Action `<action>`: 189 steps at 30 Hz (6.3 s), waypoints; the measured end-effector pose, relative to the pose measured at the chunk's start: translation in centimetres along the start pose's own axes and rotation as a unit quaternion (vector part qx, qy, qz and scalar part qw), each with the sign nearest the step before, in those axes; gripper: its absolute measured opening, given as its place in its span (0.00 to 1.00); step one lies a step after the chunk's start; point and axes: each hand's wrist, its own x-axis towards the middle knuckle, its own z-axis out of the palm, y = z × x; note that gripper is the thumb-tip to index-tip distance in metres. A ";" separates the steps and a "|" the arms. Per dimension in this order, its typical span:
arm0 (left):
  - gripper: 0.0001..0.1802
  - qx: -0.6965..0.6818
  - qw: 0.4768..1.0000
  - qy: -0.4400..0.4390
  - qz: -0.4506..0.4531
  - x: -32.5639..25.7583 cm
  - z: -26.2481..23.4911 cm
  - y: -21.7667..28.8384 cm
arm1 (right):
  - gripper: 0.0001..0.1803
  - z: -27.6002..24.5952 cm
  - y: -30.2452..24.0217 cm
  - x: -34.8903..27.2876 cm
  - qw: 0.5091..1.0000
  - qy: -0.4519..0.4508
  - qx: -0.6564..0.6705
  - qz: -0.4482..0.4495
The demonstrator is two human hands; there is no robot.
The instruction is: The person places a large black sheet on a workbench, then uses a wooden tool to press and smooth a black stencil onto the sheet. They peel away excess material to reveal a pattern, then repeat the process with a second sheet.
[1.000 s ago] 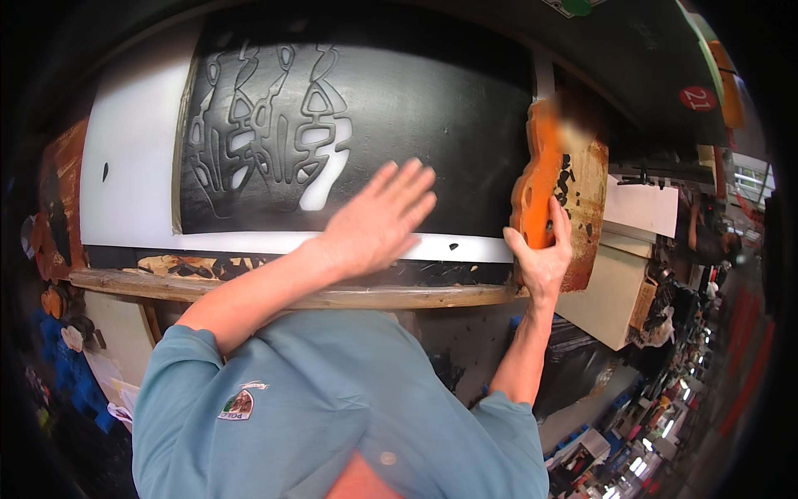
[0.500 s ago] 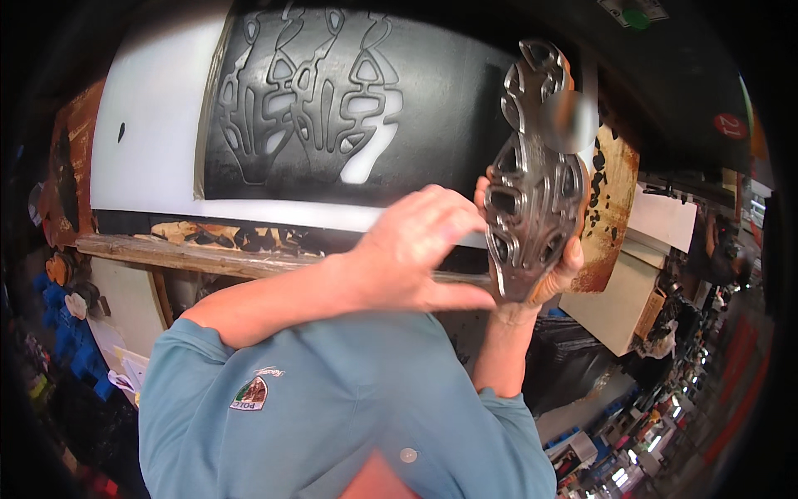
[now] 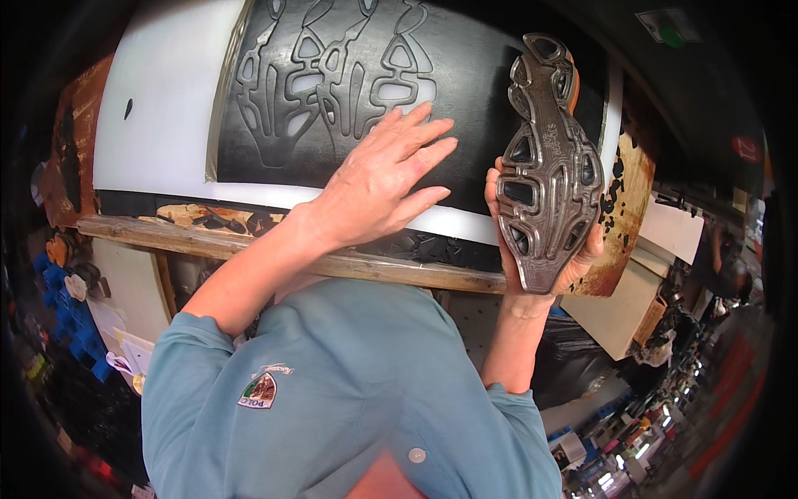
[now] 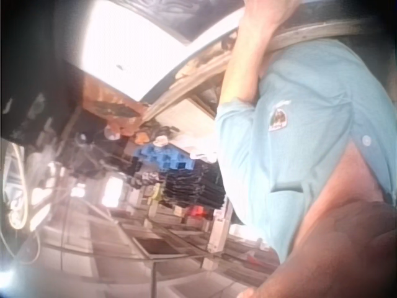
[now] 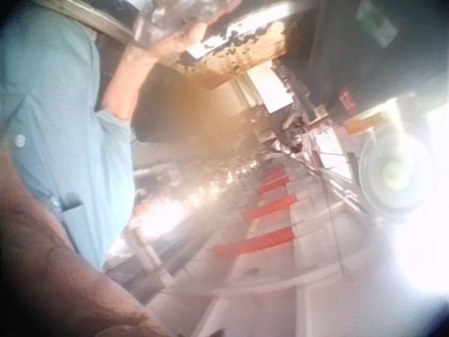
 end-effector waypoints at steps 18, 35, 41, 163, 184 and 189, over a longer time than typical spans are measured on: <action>0.24 0.074 0.997 0.014 -0.025 0.5 1.6 -1.3 | 0.68 0.4 -0.2 0.5 0.999 0.028 0.007 0.035; 0.16 0.026 0.997 0.071 -0.034 0.5 1.8 -1.5 | 0.53 0.0 -0.6 1.9 0.995 -0.003 -0.100 0.000; 0.12 0.024 0.996 0.086 -0.025 0.7 2.0 -1.6 | 0.63 0.9 -0.1 1.6 0.998 0.045 -0.032 0.021; 0.30 -0.017 0.990 0.075 -0.120 2.0 3.1 -0.5 | 0.54 0.2 -1.7 10.8 0.874 -0.055 -0.482 -0.009; 0.14 0.064 0.979 0.118 -0.156 2.4 6.9 -0.2 | 0.57 -5.4 -7.2 7.7 0.892 0.006 -0.438 -0.114; 0.15 0.064 0.979 0.119 -0.150 2.2 6.9 -0.4 | 0.53 -5.1 -8.6 7.9 0.858 0.032 -0.491 -0.149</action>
